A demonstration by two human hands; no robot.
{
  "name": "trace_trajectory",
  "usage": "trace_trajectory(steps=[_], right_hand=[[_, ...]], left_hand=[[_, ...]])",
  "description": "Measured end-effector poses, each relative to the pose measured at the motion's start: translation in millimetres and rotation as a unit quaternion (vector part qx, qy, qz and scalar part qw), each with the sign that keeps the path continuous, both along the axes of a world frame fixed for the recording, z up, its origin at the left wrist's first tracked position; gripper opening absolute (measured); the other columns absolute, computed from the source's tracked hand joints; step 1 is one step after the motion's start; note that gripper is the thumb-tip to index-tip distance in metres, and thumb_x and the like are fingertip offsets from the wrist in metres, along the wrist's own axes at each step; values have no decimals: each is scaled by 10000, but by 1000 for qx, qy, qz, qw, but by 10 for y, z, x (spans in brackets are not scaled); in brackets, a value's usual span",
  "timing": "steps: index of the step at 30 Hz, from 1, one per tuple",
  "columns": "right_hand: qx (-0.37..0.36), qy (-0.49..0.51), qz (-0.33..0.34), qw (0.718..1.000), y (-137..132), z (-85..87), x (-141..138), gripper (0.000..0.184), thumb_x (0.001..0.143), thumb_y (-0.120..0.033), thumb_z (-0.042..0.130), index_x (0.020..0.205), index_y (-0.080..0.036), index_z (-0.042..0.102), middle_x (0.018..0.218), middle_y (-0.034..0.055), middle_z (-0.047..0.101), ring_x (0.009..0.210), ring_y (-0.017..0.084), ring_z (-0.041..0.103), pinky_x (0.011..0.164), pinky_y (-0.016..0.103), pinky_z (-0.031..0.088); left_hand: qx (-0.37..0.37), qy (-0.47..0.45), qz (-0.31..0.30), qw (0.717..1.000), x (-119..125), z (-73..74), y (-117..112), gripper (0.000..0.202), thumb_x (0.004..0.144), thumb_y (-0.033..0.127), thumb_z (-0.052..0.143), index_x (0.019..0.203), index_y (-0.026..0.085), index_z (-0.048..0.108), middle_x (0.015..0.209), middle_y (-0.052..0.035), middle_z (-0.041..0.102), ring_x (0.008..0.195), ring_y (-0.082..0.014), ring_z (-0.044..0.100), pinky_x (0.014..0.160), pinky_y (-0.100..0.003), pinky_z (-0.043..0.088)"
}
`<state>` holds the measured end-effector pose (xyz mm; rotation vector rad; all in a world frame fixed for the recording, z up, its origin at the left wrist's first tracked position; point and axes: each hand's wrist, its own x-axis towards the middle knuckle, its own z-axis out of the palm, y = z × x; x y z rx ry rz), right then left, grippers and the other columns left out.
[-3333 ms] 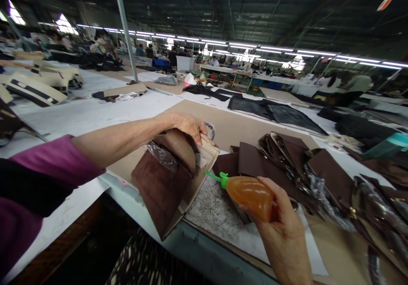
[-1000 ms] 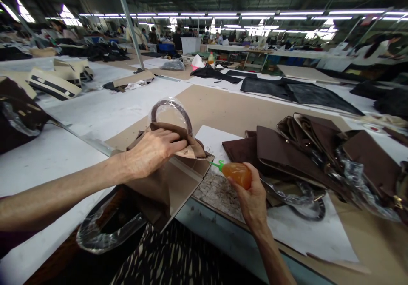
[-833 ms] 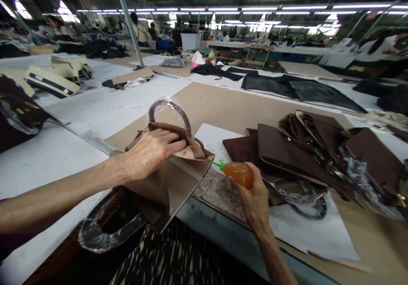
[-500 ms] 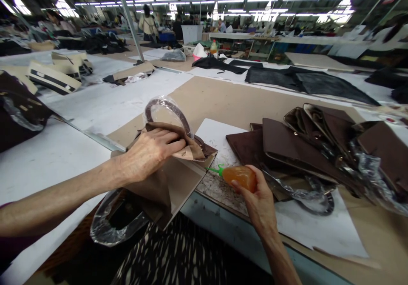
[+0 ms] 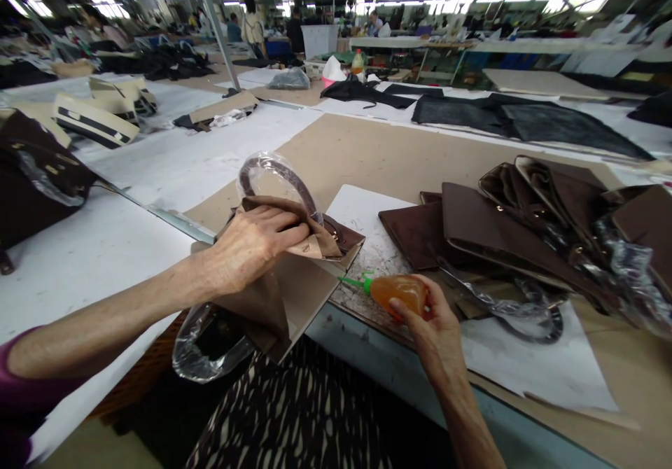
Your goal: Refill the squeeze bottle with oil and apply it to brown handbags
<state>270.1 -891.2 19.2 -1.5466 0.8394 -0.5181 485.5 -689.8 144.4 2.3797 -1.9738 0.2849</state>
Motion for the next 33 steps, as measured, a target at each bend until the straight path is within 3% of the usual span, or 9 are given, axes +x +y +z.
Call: trace_trajectory(steps=[11,22,28,33], right_hand=[[32,5,-49,998,70,26,-47,646,563,-467,822,1108,-232,567,1029,56,643,889,267,635,590,295,586],[41,31,-3,999,150,63,-87,623,577,-475,801,1101,-227,573,1011,68,662,885,294,642,570,327,585],[47,40,29,998,244,46,-168,566,599,-454,792,1083,-248,583,966,53,675,842,277,648,549,307,566],[53,48,46,996,327,36,-255,562,609,-449,786,1090,-246,577,937,53,680,810,268,648,589,320,567]], left_hand=[[19,-11,4,1000,-25,10,23,217,778,94,526,976,155,590,938,-75,632,898,-238,596,791,-372,470],[15,-12,0,1000,-27,-16,34,191,786,97,523,957,152,587,938,-79,625,900,-228,590,795,-359,461],[1,-13,2,1000,-19,-50,40,165,859,134,481,982,164,586,939,-66,617,913,-215,585,845,-367,449],[4,-6,1,1000,-25,-56,33,229,808,130,532,1028,160,592,957,-75,619,924,-226,584,807,-358,458]])
